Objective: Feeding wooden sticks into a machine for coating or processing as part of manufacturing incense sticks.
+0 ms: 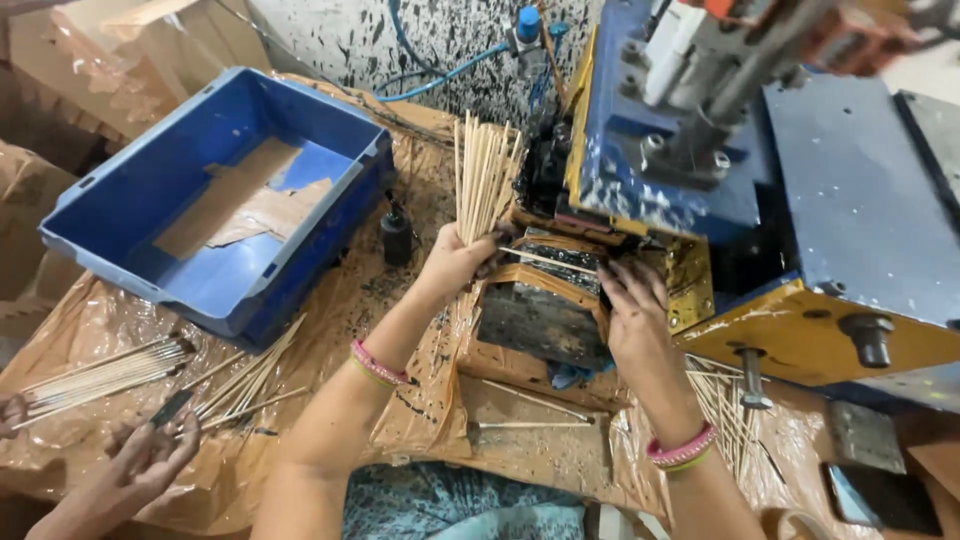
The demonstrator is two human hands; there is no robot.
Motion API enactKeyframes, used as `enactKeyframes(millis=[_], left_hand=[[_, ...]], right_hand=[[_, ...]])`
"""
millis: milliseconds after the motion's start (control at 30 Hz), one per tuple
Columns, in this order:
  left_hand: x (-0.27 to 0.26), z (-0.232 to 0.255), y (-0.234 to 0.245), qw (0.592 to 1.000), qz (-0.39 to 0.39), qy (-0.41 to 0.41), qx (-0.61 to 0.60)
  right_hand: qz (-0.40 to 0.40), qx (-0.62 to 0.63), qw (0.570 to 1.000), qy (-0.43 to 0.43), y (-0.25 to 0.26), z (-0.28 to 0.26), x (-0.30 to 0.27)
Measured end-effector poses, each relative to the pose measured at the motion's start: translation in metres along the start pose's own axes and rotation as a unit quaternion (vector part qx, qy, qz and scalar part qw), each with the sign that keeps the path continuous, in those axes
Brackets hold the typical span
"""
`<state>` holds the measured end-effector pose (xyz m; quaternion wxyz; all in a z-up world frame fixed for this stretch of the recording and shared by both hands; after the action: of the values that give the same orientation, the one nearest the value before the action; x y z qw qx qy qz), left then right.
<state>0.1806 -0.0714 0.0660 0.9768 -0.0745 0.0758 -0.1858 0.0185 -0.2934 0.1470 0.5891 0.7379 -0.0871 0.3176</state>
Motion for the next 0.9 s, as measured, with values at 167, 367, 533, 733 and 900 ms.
enactKeyframes(millis=[167,367,533,733,900], left_hand=[[0.008,-0.01,-0.006,0.992,-0.045,-0.077,-0.088],[-0.002,-0.032,0.001,0.989,-0.01,-0.105,-0.103],[-0.105,-0.016,0.017,0.994,0.097,-0.055,0.0],[-0.156,-0.095,0.047,0.99,0.061,-0.102,0.08],[-0.159,-0.065,-0.015,0.946,-0.115,-0.181,0.245]], right_hand=[[-0.038,0.012,0.994,-0.106,-0.018,0.024,-0.013],[-0.018,0.076,0.992,-0.1,-0.066,0.074,-0.028],[0.048,-0.042,0.994,-0.089,0.024,0.009,-0.088],[0.122,0.025,0.932,-0.339,0.025,0.026,-0.215],[0.099,0.486,0.832,-0.25,-0.029,0.014,-0.212]])
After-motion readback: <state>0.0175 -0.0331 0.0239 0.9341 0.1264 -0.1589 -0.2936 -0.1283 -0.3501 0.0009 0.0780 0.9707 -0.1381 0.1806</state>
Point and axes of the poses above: each hand's wrist, its own x-axis towards the middle knuckle, its own y-axis out of the back of the hand, z = x × y, the point moved 2 cm from there along x, towards the middle knuckle, and after that the axes turned 3 degrees about y, right-handed, at the moved point
